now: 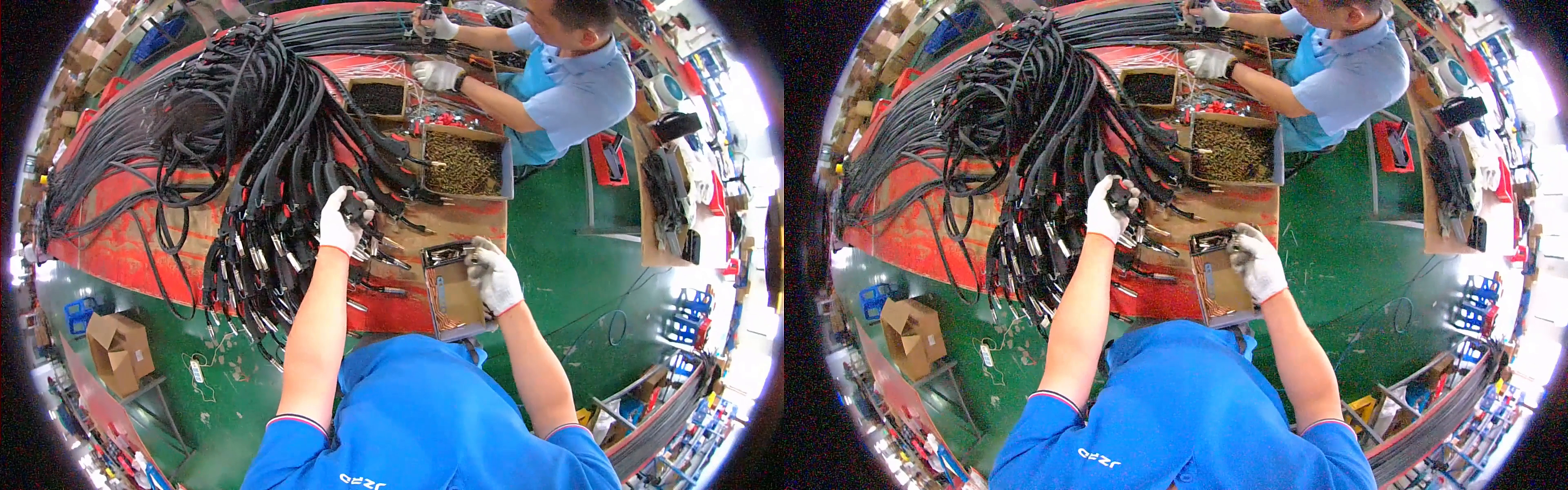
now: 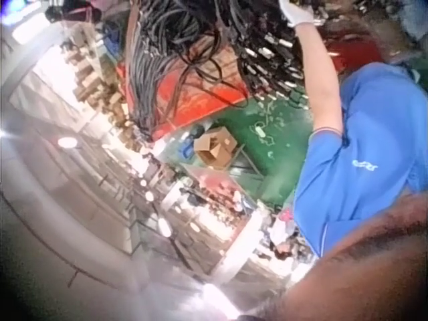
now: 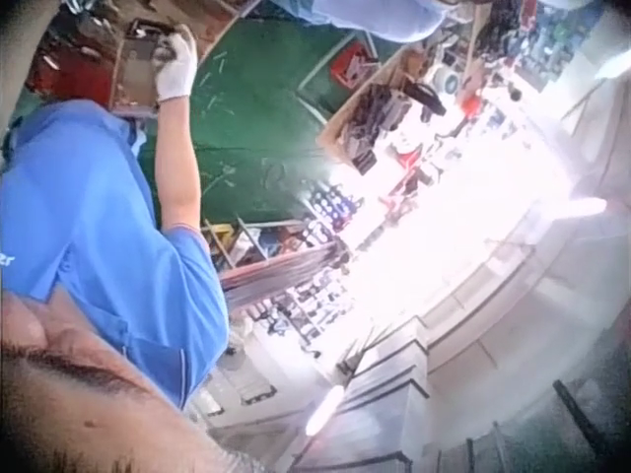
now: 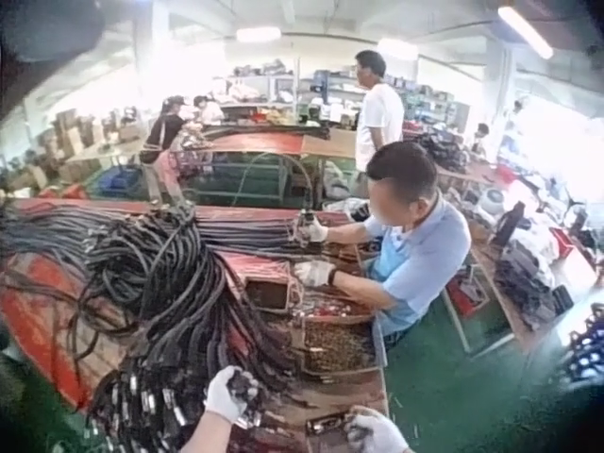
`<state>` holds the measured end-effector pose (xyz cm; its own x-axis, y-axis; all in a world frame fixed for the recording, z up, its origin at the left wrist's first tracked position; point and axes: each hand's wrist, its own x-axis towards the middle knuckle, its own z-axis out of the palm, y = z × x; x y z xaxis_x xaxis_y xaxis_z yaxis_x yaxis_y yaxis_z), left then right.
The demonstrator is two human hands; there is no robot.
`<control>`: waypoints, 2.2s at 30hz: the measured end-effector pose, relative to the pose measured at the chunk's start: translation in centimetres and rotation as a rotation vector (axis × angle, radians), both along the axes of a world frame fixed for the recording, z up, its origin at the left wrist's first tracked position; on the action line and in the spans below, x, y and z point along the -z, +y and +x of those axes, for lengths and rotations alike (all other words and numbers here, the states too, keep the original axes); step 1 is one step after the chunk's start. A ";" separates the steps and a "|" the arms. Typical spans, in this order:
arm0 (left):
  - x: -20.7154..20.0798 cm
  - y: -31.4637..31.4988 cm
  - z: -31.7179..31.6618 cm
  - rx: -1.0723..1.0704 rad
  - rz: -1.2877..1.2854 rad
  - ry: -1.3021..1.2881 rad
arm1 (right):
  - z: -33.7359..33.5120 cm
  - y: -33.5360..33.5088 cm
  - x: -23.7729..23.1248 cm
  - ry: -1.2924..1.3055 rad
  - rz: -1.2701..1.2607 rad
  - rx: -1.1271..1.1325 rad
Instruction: The person assembles electrical wire harnesses by adding connectors and small metal components to wire bundles, using pliers to secure the components.
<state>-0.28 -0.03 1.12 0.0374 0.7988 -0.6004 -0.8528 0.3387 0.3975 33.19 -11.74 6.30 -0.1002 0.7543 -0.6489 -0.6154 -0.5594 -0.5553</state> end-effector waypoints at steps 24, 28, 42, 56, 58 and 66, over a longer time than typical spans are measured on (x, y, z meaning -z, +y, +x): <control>0.9 0.2 0.4 0.011 0.018 -0.008 | -9.5 0.8 1.4 -0.297 0.003 -0.270; 0.9 0.1 0.3 0.000 0.018 0.001 | -10.4 0.8 1.0 -0.382 0.077 -0.351; 0.6 0.0 0.5 -0.013 0.008 0.000 | -13.0 3.4 2.7 -0.807 0.461 -0.534; -0.7 1.2 1.1 -0.024 -0.109 -0.183 | -12.9 3.5 1.4 -1.319 0.777 -0.612; -1.1 1.3 1.3 -0.031 -0.124 -0.185 | -12.8 3.7 1.2 -1.324 0.807 -0.600; -2.0 1.8 1.0 -0.026 -0.124 -0.184 | -13.2 4.0 0.4 -1.378 0.865 -0.594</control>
<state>0.76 1.78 3.14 0.1359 0.7215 -0.6790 -0.9164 0.3520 0.1906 20.03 -7.75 5.90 -0.2356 0.9706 0.0502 0.6938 0.2041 -0.6907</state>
